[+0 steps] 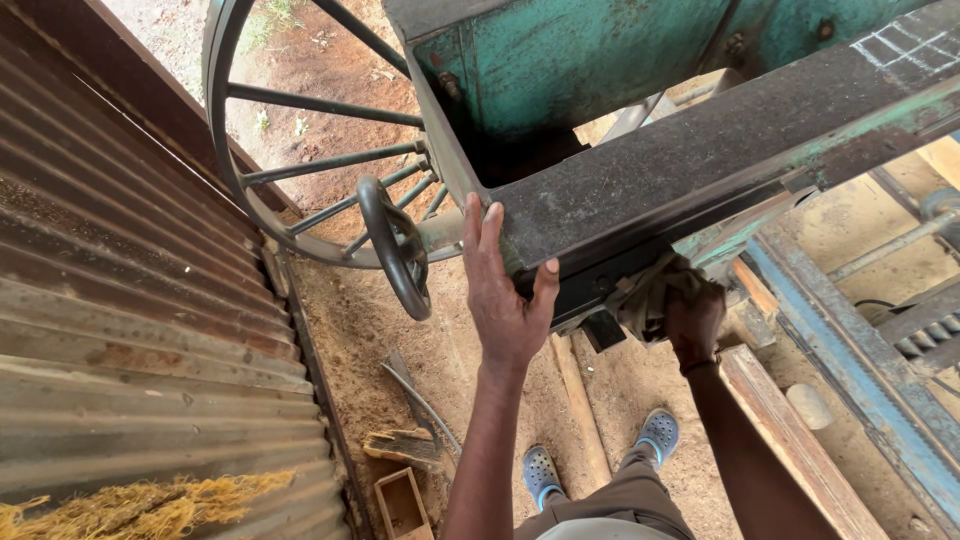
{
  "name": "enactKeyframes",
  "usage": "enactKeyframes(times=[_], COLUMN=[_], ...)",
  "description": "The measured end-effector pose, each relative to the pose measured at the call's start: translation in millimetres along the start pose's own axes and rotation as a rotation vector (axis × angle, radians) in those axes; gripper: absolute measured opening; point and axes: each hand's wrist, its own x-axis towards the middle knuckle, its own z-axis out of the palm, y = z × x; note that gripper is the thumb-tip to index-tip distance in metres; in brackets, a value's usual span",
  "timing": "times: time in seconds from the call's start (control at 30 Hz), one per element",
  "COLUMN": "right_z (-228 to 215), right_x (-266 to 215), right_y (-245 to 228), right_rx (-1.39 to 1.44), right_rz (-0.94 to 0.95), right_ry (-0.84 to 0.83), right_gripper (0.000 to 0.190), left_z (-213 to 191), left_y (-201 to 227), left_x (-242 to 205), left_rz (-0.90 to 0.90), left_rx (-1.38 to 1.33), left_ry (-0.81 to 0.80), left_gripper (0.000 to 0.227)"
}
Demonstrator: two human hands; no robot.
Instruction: The person wipes the exterior surfaces of a large green industrial machine using a cloth. They clean various parts including the main body, wheels, and frame, moving around the equipment to reach different areas.
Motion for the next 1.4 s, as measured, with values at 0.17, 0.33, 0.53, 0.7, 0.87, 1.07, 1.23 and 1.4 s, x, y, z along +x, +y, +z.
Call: enactKeyframes(times=[0.17,0.33,0.53,0.7,0.87,1.07,1.23,1.4], right_z=[2.4,-2.2,10.8,19.7,11.7,15.2,10.5,-15.6], right_x=[1.7,-24.1,-71.4,-99.2,-97.8,-77.5,-66.9,-59.2], right_y=[-30.5,-94.3,-159.4,-216.5,-214.0,-163.3,-152.1,-178.0], right_rx=[-0.278,-0.224,-0.286,-0.212,-0.061,-0.301,-0.257,-0.378], right_rz=[-0.213,-0.071,-0.081,-0.345,-0.352,-0.601,-0.996,-0.88], right_ry=[0.004,-0.083,-0.303,-0.369,-0.672,-0.695,-0.483,-0.583], right_gripper=[0.025,0.036,0.037,0.041,0.049,0.052,0.064,0.055], left_z=[12.9,16.3,10.7,8.5,9.5,21.3,37.9,42.2], left_y=[-1.5,-3.9,0.0,8.4,2.5,-7.9,-17.0,-26.1], left_x=[-3.6,-3.0,-2.9,-2.9,-9.0,-41.0,-69.0,-79.2], left_rz=[-0.015,-0.009,-0.017,-0.036,-0.038,-0.071,-0.028,-0.17], left_rx=[-0.07,-0.079,-0.11,-0.094,-0.112,-0.099,-0.034,-0.015], left_ry=[0.04,0.046,0.001,0.009,0.017,0.057,0.016,-0.001], left_gripper=[0.074,0.078,0.081,0.083,0.076,0.065,0.068,0.068])
